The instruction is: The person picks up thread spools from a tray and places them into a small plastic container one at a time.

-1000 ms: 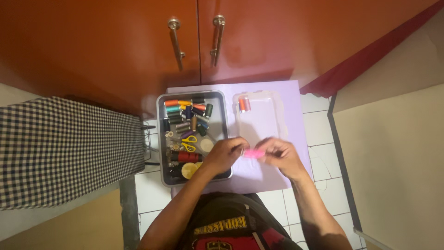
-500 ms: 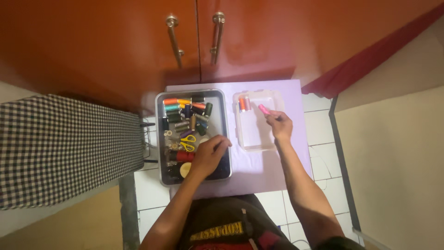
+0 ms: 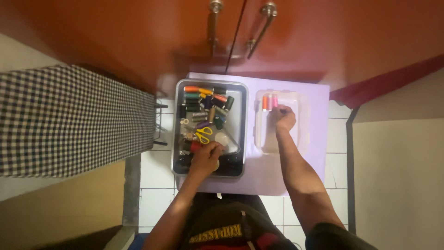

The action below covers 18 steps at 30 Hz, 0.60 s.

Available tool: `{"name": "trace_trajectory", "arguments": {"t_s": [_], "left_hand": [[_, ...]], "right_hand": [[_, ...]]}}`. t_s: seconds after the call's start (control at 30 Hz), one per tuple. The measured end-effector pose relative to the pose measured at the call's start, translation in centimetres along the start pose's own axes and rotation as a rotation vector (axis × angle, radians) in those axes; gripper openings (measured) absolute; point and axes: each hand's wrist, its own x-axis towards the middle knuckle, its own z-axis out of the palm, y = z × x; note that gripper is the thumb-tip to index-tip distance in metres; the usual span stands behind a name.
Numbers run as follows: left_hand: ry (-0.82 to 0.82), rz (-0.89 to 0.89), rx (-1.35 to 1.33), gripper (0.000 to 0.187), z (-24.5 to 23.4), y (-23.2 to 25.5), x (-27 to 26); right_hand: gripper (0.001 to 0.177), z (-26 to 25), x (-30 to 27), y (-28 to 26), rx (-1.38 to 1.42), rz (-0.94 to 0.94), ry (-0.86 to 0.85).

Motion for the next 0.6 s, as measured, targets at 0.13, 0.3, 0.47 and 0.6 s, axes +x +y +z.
{"name": "trace_trajectory", "arguments": {"t_s": [0.13, 0.3, 0.47, 0.6], "left_hand": [[0.046, 0.110, -0.097, 0.020, -0.2, -1.0, 0.6], [0.038, 0.076, -0.079, 0.018, -1.1, -0.5, 0.6], [0.082, 0.072, -0.067, 0.019, -1.7, 0.3, 0.7], [0.068, 0.101, -0.108, 0.019, -2.5, -0.1, 0.5]], "right_hand": [[0.026, -0.8, -0.2, -1.3, -0.159, -0.037, 0.005], [0.020, -2.3, -4.7, -6.6, 0.076, -0.429, 0.121], [0.022, -0.2, -10.5, -12.6, 0.029, -0.562, -0.397], [0.033, 2.8, -11.7, -15.1, -0.306, -0.636, -0.511]]}}
